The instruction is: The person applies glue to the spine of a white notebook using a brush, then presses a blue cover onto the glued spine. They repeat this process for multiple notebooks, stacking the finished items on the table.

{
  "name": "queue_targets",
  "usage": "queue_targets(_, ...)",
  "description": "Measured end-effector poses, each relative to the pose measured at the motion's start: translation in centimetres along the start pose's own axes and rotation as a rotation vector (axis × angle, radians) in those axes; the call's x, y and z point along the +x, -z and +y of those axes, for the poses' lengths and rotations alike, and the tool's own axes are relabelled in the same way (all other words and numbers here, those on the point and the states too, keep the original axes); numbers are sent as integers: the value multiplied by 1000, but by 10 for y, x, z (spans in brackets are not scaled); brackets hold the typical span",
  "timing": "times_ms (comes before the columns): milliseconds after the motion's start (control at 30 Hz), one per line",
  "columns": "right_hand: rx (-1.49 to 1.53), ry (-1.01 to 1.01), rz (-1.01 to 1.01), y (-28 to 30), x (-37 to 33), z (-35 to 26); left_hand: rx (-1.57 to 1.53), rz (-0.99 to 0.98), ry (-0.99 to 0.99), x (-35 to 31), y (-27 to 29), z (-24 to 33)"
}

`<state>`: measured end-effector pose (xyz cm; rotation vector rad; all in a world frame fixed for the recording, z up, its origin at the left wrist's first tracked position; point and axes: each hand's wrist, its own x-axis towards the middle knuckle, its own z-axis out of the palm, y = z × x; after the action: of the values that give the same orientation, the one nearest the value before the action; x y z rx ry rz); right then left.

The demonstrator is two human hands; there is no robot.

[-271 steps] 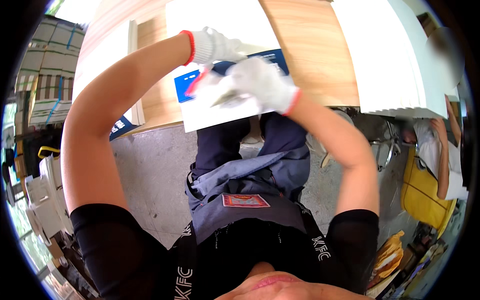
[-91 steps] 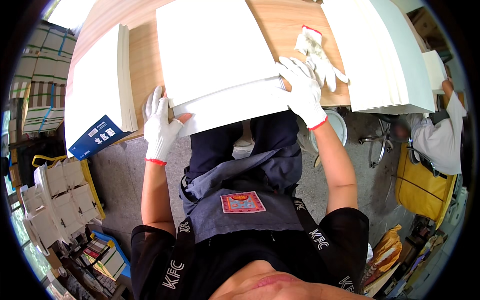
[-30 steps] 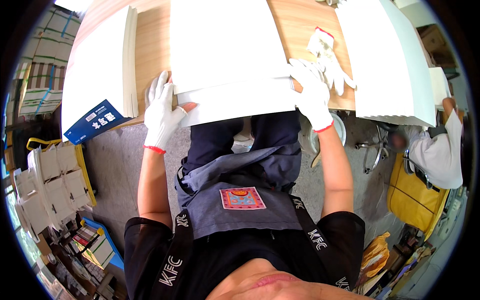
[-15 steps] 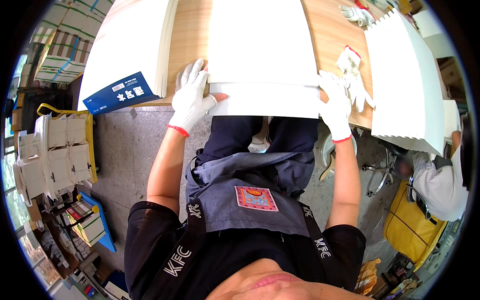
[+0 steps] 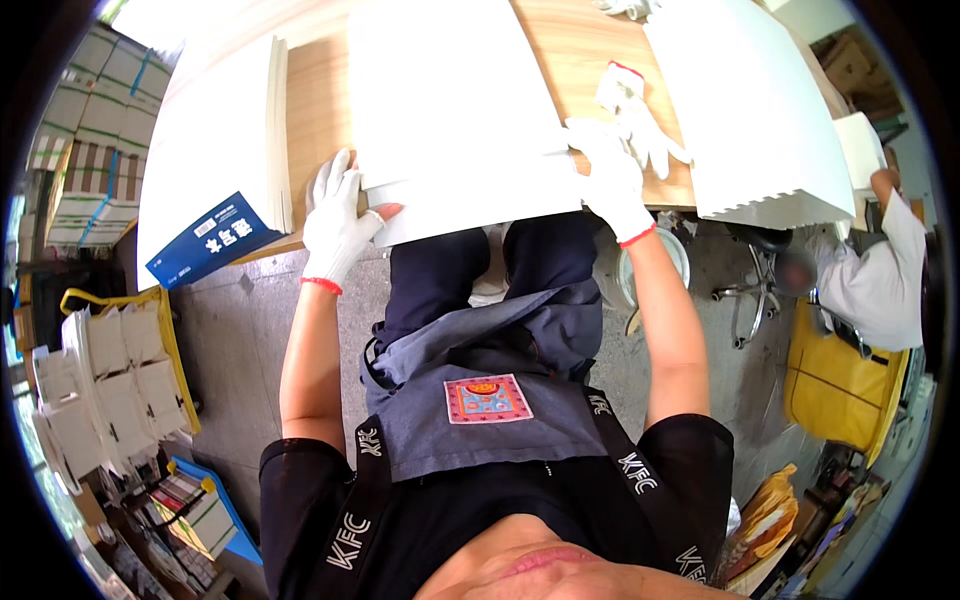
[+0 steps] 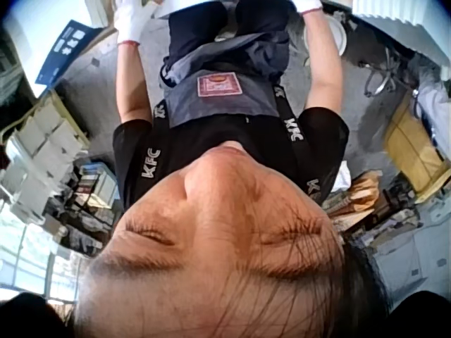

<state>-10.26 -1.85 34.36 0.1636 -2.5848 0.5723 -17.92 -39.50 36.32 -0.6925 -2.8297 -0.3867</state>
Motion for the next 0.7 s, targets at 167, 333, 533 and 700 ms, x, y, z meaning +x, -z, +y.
queue_targets(167,35,12,52,4,0,-3,61,71,12,0,0,5)
queue_targets(333,28,16,65,1,-2,0,-80,-30,-235,9,35,39)
queue_targets(533,-29,16,35,2,-2,0,-98,-203,-290,18,51,57)
queue_targets(700,0,-15,124,13,8,-22,-38,-227,-346,20,60,55)
